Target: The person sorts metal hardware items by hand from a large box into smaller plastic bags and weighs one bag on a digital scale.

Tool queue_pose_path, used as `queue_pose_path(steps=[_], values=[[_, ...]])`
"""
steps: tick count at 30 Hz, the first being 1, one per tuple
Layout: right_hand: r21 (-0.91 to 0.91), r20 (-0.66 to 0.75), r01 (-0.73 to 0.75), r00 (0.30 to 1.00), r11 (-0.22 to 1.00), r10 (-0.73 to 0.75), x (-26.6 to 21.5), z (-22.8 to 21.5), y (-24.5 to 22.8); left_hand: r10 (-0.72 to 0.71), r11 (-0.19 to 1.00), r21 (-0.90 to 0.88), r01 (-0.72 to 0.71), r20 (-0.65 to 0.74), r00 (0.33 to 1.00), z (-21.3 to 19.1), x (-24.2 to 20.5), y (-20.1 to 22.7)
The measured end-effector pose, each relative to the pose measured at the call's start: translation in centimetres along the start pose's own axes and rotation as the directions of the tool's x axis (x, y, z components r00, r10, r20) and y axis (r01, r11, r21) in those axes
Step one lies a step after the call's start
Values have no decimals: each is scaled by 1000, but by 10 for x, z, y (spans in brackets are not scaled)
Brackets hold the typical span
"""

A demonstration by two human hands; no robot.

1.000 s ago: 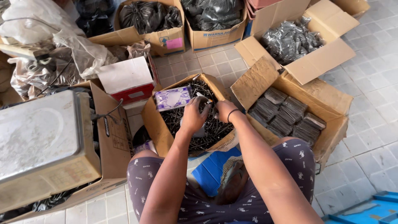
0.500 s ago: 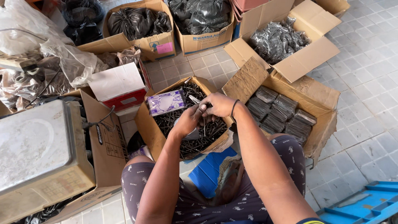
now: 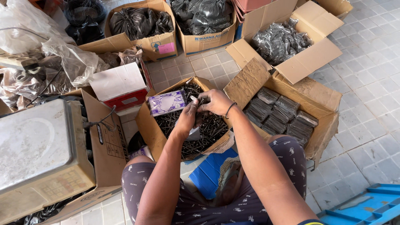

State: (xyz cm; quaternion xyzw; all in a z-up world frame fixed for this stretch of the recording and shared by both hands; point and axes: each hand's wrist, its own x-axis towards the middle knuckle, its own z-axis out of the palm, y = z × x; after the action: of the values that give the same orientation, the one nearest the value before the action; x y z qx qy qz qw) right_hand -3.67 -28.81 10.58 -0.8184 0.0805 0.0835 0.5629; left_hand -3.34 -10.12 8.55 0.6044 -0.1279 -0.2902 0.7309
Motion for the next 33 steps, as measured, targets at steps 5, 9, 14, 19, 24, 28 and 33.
queue_pose_path(steps=[5, 9, 14, 19, 24, 28, 33], values=[[-282, -97, 20, 994, 959, -49, -8, 6, -15, -103, 988, -116, 100, -16, 995, -11, 9, -10], [-89, -89, 110, 989, 990, -118, -17, 2, -20, -162, 964, -224, 145, -57, 985, -4, -5, 17], [-111, -116, 163, 978, 980, -175, -26, 22, -31, -225, 883, -460, 98, -230, 947, -32, 15, 5], [-152, 28, 375, 926, 914, -376, -32, 74, -27, -243, 665, -744, -60, -291, 925, -43, 28, 1], [-217, -610, 493, 606, 843, -511, 0, 129, 22, -193, 720, -681, -131, -379, 905, -34, 22, 0], [-146, -755, 427, 535, 892, -379, 11, 120, 38, -175, 836, -542, -90, -418, 892, -27, 11, -5], [-88, -591, 446, 697, 891, -407, 3, 122, 20, -113, 971, -238, 1, -462, 880, -11, 5, -7]])
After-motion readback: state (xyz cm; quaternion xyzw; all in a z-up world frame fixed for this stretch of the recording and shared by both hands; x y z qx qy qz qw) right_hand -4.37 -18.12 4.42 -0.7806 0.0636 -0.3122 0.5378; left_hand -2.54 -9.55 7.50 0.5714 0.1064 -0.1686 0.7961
